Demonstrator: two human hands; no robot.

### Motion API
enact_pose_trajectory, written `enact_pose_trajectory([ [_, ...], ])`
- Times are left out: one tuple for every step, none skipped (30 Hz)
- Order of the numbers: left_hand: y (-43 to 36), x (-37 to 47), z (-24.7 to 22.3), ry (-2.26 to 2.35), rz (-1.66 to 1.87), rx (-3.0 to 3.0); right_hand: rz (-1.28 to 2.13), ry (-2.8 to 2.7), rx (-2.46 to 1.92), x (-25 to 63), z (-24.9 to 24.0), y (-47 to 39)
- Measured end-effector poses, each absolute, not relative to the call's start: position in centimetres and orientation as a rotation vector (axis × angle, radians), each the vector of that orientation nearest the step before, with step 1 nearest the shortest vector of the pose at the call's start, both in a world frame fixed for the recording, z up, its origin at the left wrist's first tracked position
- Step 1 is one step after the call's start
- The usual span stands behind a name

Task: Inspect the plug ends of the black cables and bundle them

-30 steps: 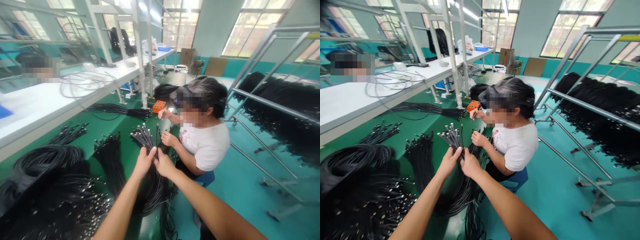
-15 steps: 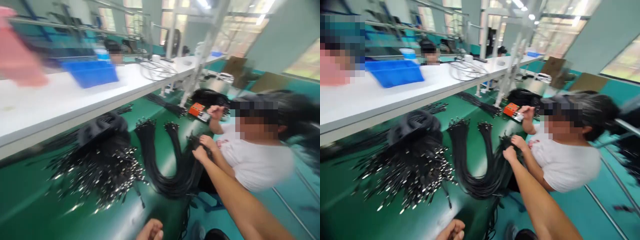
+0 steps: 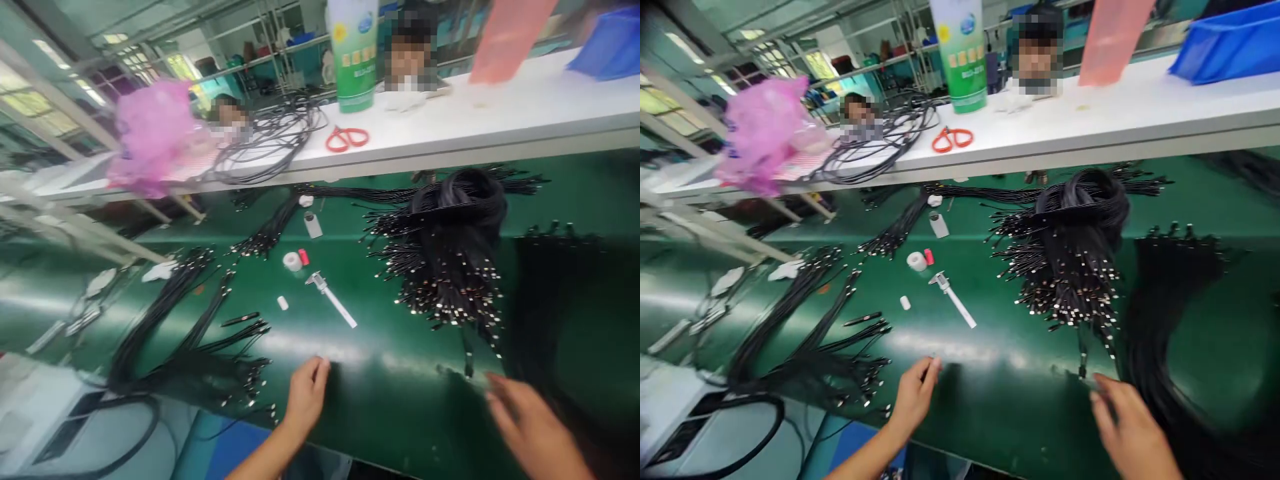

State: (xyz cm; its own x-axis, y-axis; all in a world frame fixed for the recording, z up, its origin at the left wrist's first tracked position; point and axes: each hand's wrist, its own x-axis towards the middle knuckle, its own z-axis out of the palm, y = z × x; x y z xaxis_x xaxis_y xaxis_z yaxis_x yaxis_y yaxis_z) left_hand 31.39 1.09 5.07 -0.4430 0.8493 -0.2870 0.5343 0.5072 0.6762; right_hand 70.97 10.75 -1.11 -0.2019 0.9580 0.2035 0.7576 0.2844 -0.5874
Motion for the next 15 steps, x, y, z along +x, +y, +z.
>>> enact_pose_trajectory([
  [-0.4, 28.8, 5.4, 2.236, 0.688, 1.125, 0.574, -2.068, -1.453, 67.3, -2.4, 8.9],
  [-2.3, 26.0, 5.9, 2.334, 0.701, 1.115, 0.668, -2.118, -1.390, 63.8, -3.4, 7.1],
  [-4.3, 23.1, 6.4, 2.436, 0.707, 1.094, 0.739, -2.142, -1.341, 60.5, -4.2, 5.4],
  [-6.6, 20.3, 7.0, 2.535, 0.706, 1.062, 0.772, -2.149, -1.304, 57.8, -4.9, 3.9],
  [-8.9, 17.6, 7.6, 2.634, 0.695, 1.025, 0.771, -2.165, -1.271, 55.7, -5.4, 2.6],
  [-11.1, 14.9, 8.2, 2.727, 0.677, 0.990, 0.734, -2.186, -1.231, 54.2, -5.9, 1.5],
  [-13.1, 12.5, 8.7, 2.804, 0.653, 0.966, 0.667, -2.201, -1.206, 53.2, -6.4, 0.7],
  [-14.8, 10.3, 9.1, 2.870, 0.624, 0.945, 0.592, -2.215, -1.190, 52.8, -6.9, 0.2],
  [-16.1, 8.3, 9.4, 2.911, 0.590, 0.941, 0.521, -2.223, -1.182, 52.7, -7.3, -0.2],
  [-17.0, 6.5, 9.5, 2.946, 0.561, 0.939, 0.462, -2.228, -1.178, 52.8, -7.7, -0.4],
  [-17.5, 4.9, 9.4, 2.971, 0.532, 0.943, 0.420, -2.234, -1.178, 53.0, -7.9, -0.5],
  [-17.6, 3.4, 9.2, 2.991, 0.505, 0.946, 0.386, -2.240, -1.173, 53.1, -8.0, -0.6],
  [-17.4, 2.1, 8.8, 3.004, 0.476, 0.949, 0.356, -2.251, -1.166, 53.2, -8.0, -0.5],
  [-17.0, 1.0, 8.3, 3.014, 0.446, 0.948, 0.323, -2.262, -1.160, 53.3, -7.9, -0.5],
  [-16.5, 0.0, 7.7, 3.025, 0.413, 0.940, 0.287, -2.271, -1.155, 53.2, -7.8, -0.5],
])
